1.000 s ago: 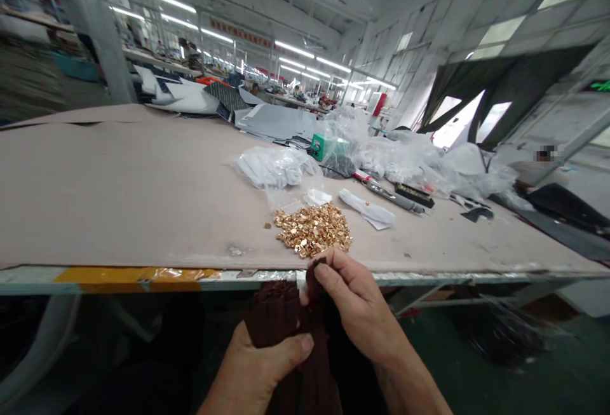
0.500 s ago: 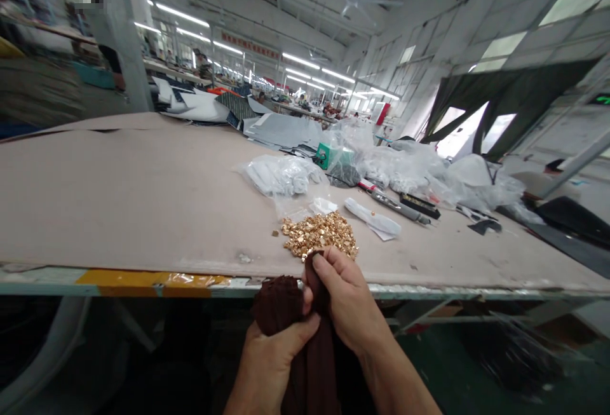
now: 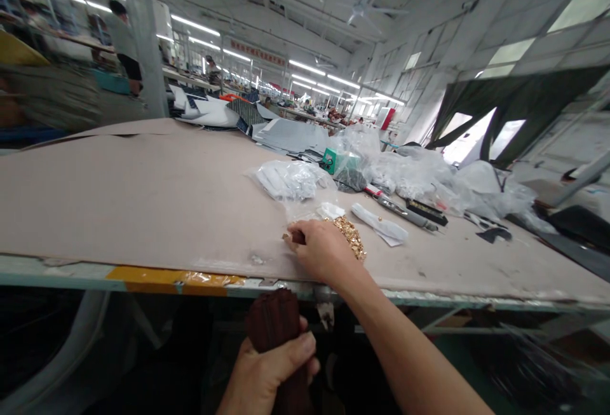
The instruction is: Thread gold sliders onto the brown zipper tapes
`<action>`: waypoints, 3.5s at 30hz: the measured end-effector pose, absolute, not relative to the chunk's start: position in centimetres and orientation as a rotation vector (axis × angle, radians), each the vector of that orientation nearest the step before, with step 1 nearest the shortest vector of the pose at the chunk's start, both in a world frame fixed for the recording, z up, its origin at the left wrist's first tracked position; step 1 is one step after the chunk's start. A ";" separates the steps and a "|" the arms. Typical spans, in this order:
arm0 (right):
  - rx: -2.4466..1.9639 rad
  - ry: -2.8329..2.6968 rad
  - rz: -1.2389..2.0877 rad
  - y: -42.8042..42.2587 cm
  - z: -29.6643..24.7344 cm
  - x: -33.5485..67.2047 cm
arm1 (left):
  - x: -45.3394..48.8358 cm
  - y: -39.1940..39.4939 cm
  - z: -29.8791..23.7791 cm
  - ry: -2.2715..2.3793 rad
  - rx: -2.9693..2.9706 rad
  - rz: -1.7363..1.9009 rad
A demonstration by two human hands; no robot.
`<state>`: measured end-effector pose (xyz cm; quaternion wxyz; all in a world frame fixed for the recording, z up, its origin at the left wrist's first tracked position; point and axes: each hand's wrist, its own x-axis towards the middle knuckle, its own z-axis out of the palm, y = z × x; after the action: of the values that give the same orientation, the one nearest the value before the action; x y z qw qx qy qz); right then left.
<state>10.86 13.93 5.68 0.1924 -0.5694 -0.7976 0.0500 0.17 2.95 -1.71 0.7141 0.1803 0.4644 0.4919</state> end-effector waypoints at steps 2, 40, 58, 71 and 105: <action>-1.619 -2.286 0.120 15.4 5.5 10.0 | -0.2 2.8 -1.4 1.043 0.378 1.081; -1.157 -1.712 0.413 1.1 -2.3 15.0 | 2.6 2.6 -3.1 0.769 0.265 0.992; -1.195 -1.458 0.819 1.6 -2.4 13.3 | 1.0 2.1 -3.7 0.852 0.428 0.931; -1.163 -1.472 0.674 1.1 -2.4 14.4 | 2.2 2.5 -3.1 0.863 0.349 1.074; -1.333 -1.370 1.171 -0.3 -1.1 15.1 | 1.0 1.4 -2.5 0.870 0.724 0.862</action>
<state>15.11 -0.29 -1.12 0.4352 -0.5353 -0.5502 0.4704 1.03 1.44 -2.55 0.7575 0.3321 0.3992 0.3955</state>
